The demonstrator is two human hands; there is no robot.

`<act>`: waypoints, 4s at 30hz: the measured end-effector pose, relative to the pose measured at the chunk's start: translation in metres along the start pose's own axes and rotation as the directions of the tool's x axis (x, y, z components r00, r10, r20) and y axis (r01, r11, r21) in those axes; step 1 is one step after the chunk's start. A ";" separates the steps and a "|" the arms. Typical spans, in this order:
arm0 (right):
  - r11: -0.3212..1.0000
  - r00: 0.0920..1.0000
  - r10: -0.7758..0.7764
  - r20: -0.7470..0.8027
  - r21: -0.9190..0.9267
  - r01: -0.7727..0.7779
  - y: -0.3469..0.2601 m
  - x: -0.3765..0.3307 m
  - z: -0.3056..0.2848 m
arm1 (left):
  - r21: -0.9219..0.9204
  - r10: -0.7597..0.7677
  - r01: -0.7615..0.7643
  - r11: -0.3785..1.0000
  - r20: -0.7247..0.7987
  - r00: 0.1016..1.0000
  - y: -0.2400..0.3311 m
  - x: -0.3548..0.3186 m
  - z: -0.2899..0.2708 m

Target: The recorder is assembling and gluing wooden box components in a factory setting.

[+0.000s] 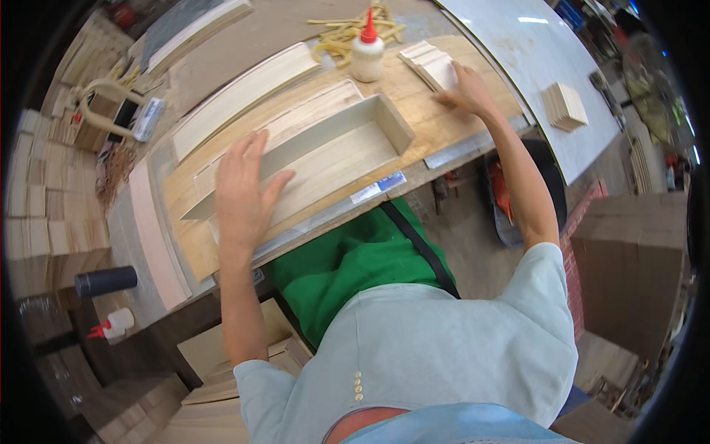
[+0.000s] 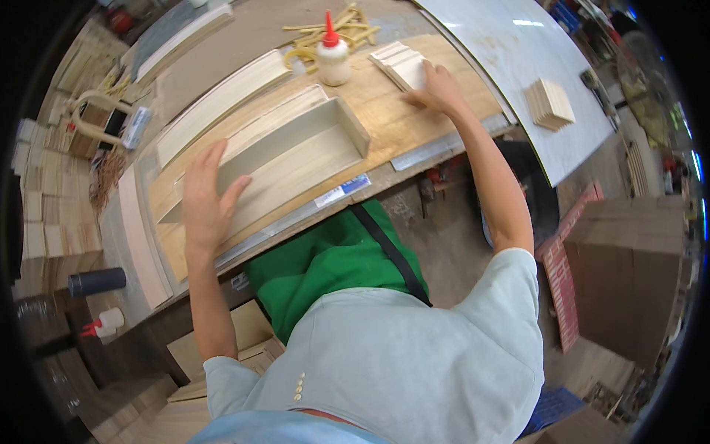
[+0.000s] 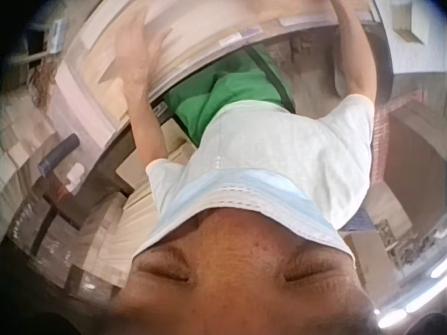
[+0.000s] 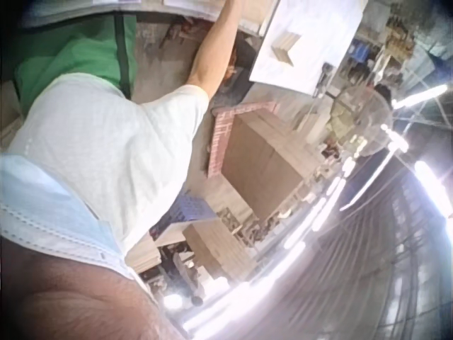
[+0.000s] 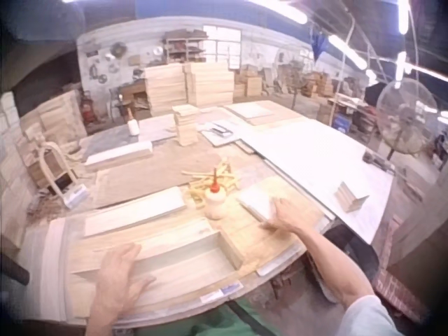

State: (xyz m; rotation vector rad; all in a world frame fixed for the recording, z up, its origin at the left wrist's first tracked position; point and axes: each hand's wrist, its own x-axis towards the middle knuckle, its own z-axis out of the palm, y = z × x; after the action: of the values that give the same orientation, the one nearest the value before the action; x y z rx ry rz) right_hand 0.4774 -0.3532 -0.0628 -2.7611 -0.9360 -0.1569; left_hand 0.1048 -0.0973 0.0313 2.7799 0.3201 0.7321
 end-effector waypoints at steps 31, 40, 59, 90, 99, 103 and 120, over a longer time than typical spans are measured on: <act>0.681 0.966 -0.247 -0.080 0.695 0.232 -0.143 -0.080 -0.067 | -0.461 -0.750 0.596 0.657 -0.473 0.461 -0.048 -0.152 -0.066; 0.684 0.967 -0.256 0.015 0.709 0.170 -0.134 -0.082 -0.044 | -0.441 -0.850 0.731 0.520 -0.188 0.491 -0.070 -0.158 -0.037; 0.696 0.969 -0.246 -0.001 0.696 0.177 -0.139 -0.084 -0.044 | -0.292 -0.735 0.684 0.668 -0.119 0.667 -0.071 -0.145 -0.034; 0.476 0.989 0.148 0.017 0.875 -0.087 -0.062 -0.133 -0.060 | 0.039 -0.341 0.466 0.884 0.735 0.586 -0.135 0.081 0.030; 0.316 0.985 0.026 -0.170 0.936 0.154 -0.110 -0.116 -0.103 | -0.277 -0.362 0.432 0.858 0.271 0.892 -0.170 0.078 -0.098; 0.173 0.939 -0.240 -0.245 0.941 0.290 -0.170 -0.095 -0.119 | -0.822 -0.308 0.211 0.529 0.045 0.950 -0.120 0.072 -0.121; 0.398 0.749 -0.653 0.111 0.892 0.214 -0.184 -0.070 -0.124 | -0.463 0.012 -0.039 0.885 -0.061 0.998 0.041 -0.023 -0.018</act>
State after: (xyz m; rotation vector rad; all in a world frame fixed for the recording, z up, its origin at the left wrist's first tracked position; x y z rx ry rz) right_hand 0.3065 -0.2823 0.0778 -1.5547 -1.3854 0.7296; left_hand 0.0820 -0.1393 0.0481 2.3147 0.0981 0.7759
